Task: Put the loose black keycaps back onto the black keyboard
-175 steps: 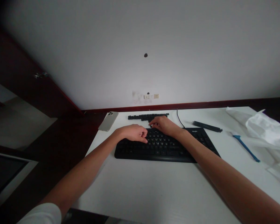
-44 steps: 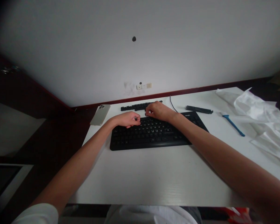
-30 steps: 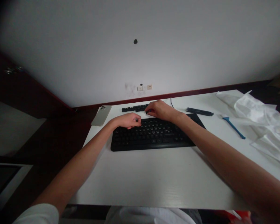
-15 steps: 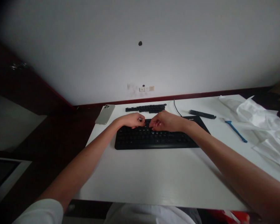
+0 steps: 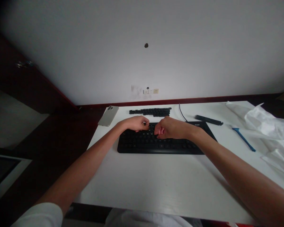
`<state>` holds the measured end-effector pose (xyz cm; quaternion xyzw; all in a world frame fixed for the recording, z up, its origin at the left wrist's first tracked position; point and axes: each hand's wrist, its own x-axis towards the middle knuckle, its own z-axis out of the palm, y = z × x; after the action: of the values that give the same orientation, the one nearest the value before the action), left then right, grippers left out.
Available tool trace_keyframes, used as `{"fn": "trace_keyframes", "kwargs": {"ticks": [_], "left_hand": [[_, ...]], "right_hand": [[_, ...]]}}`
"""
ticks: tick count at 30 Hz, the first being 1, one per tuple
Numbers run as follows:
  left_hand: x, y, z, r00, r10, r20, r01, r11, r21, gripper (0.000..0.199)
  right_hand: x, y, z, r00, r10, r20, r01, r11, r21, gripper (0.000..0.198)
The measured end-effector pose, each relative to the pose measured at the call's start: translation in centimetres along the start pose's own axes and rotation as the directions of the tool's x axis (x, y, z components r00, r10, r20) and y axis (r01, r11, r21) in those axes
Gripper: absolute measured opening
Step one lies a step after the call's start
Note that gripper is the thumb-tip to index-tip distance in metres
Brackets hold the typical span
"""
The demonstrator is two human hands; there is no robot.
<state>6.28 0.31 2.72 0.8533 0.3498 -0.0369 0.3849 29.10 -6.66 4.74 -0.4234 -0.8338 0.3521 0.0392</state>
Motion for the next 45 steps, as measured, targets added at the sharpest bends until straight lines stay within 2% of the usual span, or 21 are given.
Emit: {"fn": "trace_keyframes", "kwargs": {"ticks": [8, 15, 22, 28, 32, 36, 45], "left_hand": [[0.4, -0.3, 0.0, 1.0, 0.012, 0.013, -0.011, 0.998, -0.065, 0.018], [0.2, 0.0, -0.1, 1.0, 0.002, 0.022, -0.001, 0.999, -0.048, 0.016], [0.2, 0.2, -0.1, 1.0, -0.016, 0.023, 0.016, 1.0, 0.01, 0.016], [0.0, 0.6, -0.3, 0.999, -0.033, 0.025, 0.032, 0.999, 0.023, 0.015], [0.0, 0.8, -0.3, 0.999, -0.026, 0.026, 0.026, 1.0, 0.016, 0.015], [-0.2, 1.1, -0.4, 0.999, -0.039, 0.023, 0.038, 0.999, 0.038, 0.013], [-0.6, 2.0, 0.0, 1.0, -0.007, -0.011, 0.008, 0.99, 0.142, 0.02]], "right_hand": [[0.0, -0.7, 0.0, 1.0, 0.007, 0.014, -0.007, 1.0, -0.01, 0.015], [-0.2, -1.1, 0.3, 1.0, 0.003, -0.016, -0.004, 0.996, -0.086, 0.014], [0.2, -0.4, 0.2, 0.999, 0.035, -0.028, -0.035, 0.999, -0.01, 0.014], [0.4, -0.4, 0.3, 0.993, 0.113, -0.031, -0.113, 0.994, -0.002, 0.011], [0.8, -0.9, 0.5, 0.979, 0.197, -0.052, -0.2, 0.977, -0.069, 0.007], [1.3, -0.9, 0.3, 0.973, 0.23, -0.034, -0.232, 0.969, -0.09, 0.006], [1.2, 0.0, -0.3, 0.991, 0.129, 0.043, -0.128, 0.991, -0.026, 0.011]]}}
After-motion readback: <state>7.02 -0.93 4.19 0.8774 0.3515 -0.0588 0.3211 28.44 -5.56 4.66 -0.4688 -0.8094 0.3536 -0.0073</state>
